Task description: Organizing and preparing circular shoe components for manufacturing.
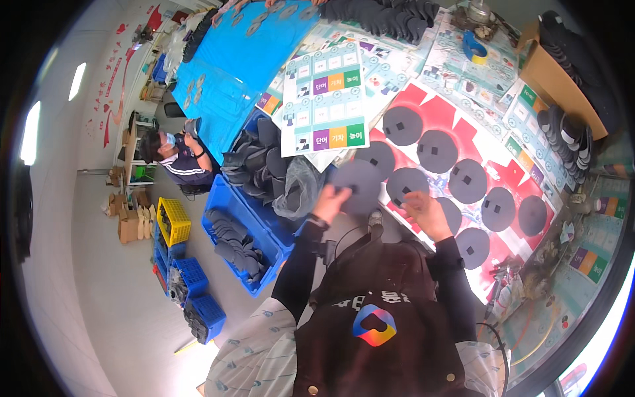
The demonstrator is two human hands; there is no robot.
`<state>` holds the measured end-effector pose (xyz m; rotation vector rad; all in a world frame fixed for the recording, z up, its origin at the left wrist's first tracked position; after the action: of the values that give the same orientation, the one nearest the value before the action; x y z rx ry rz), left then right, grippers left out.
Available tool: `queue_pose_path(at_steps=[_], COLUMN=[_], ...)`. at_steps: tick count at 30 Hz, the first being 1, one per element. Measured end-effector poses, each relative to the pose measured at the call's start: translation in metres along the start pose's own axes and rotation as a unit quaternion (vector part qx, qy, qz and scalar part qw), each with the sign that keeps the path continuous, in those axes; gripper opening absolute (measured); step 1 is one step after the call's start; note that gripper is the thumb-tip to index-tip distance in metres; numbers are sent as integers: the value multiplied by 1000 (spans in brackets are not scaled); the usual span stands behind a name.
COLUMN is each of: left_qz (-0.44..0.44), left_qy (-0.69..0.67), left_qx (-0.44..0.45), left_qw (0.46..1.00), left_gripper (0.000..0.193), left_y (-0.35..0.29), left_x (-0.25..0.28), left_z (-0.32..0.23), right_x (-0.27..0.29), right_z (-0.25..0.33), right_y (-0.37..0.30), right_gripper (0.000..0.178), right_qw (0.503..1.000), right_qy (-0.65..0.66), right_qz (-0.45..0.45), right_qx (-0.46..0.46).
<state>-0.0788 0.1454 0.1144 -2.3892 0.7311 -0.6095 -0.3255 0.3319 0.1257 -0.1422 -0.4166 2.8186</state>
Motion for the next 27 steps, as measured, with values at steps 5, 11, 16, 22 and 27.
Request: queue_pose_path(at_steps=[5,11,16,22,27], left_qz=[-152,-369,-241,-150,-183], left_qy=[-352,356,338,-440,-365], left_qx=[-17,-21,-328,203,115], left_qw=[924,858,848,862,905], left_gripper=[26,52,53,48,38], left_y=[44,73,92,224,283], left_x=[179,219,116,150,208], left_z=[119,141,72,115,101], right_x=[9,40,75,61,70], right_z=[-25,-63,-104,-108,-84], right_y=[-17,-107,-214,-215,-226], right_gripper=[25,22,18,17,19], right_qw=[986,957,865,922,910], right_qy=[-2,-93,-206,-79,-152], right_qz=[-141,-259,-389,-356,-358], right_qx=[-89,-91,-240,-128,-142])
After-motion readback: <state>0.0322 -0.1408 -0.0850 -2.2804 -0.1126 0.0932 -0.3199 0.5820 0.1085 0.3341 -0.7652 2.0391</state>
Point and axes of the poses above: each hand's wrist, its own y-axis towards the middle knuckle, its own x-axis out of the back of the hand, z = x × y, the point moved 6 cm from there along y, towards the middle knuckle, and after that the axes turned 6 degrees about x, right-handed, at the moved point
